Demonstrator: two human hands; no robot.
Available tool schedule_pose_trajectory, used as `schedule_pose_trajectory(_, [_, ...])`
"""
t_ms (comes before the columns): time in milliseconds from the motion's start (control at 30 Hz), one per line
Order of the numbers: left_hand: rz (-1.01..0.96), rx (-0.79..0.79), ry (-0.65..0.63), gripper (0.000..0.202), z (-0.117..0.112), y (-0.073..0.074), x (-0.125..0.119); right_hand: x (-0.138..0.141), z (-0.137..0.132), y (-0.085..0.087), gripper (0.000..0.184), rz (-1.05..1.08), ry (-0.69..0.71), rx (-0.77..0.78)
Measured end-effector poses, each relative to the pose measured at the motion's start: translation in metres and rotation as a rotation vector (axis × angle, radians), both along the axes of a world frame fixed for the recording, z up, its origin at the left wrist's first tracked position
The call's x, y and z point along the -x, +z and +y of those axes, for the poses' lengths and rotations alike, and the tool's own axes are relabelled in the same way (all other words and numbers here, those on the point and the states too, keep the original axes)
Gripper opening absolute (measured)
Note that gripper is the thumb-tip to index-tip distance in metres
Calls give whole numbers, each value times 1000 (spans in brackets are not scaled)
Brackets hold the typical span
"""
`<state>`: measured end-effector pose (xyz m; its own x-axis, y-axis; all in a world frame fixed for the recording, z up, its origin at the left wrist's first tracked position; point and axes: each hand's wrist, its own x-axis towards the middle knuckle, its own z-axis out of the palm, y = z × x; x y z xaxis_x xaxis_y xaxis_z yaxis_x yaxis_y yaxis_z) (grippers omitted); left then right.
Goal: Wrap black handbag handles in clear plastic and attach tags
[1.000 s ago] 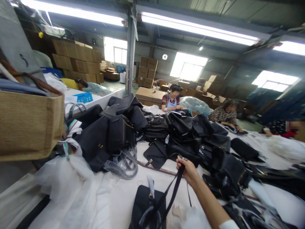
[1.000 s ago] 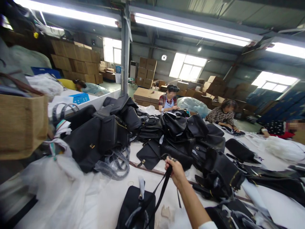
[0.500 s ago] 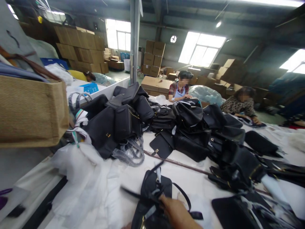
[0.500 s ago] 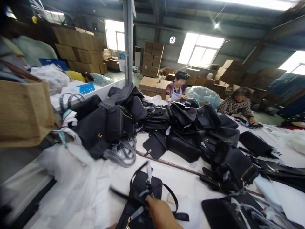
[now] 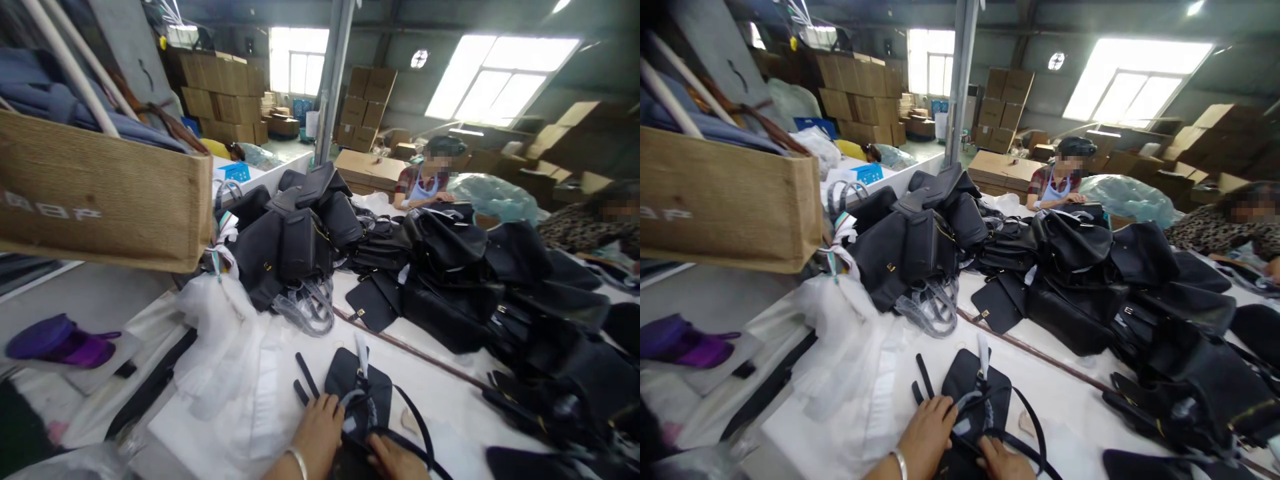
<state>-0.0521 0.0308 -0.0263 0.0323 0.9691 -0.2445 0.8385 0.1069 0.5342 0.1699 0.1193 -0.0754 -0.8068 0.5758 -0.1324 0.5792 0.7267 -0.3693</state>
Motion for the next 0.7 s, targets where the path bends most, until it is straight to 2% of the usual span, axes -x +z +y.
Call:
schedule_pose_trajectory(67, [20,4,-6,43,1,-9,0,1,1,22,26,-73,51,154])
schedule_pose_trajectory(133, [25,-3,-6,42,-2,-19,1,-1,4,35,28,-109,41,248])
schedule_pose_trajectory(200, [24,3,13,43,-6,-26,2,-7,8,36,28,-118,22,294])
schedule_pose_trajectory(300, [24,16,47,44,-8,-29,3,-20,15,24,26,-146,-10,284])
schedule_pose_trajectory(400, [37,22,51,32,-4,-25,2,-29,22,19,23,-207,-69,212])
schedule_pose_trajectory(467, [68,36,47,23,1,-20,-1,-28,22,25,22,-260,-95,184])
schedule_pose_trajectory(533, [109,63,35,25,6,-12,-5,-21,16,33,24,-279,-104,131])
schedule_pose_trajectory(633, [109,107,-5,28,8,0,-7,-1,-5,29,53,-173,-90,12])
schedule_pose_trajectory(700, [81,119,4,26,4,4,-4,11,-22,11,65,-99,-63,-17])
